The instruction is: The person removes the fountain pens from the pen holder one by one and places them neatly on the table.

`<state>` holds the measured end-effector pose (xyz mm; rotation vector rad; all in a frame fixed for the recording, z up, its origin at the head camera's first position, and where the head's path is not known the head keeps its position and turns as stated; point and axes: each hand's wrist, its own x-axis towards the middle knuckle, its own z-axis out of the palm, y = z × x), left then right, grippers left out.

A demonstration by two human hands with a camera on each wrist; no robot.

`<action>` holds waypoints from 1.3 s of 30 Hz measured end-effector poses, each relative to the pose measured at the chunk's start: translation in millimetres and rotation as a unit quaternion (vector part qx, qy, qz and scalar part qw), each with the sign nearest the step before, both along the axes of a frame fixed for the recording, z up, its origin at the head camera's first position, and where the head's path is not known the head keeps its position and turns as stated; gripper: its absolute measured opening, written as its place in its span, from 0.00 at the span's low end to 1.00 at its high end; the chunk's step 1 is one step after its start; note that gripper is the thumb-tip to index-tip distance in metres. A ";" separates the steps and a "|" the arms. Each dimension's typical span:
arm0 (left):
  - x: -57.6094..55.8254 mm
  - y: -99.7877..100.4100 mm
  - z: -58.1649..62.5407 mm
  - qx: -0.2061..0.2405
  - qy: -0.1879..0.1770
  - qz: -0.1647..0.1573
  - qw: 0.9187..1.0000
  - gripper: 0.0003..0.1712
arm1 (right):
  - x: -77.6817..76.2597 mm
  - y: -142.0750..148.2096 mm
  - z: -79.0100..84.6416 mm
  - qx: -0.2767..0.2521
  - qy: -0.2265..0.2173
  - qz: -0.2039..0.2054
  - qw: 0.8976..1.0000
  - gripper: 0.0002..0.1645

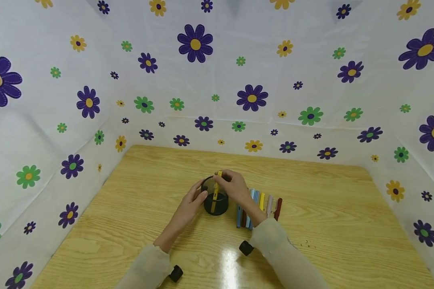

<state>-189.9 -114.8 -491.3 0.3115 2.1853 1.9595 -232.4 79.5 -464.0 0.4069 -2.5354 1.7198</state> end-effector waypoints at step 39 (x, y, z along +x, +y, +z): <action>-0.2 1.4 0.4 0.005 -0.003 0.010 1.000 0.35 | 20.5 75.5 18.6 -0.248 -0.098 -0.034 0.963 0.27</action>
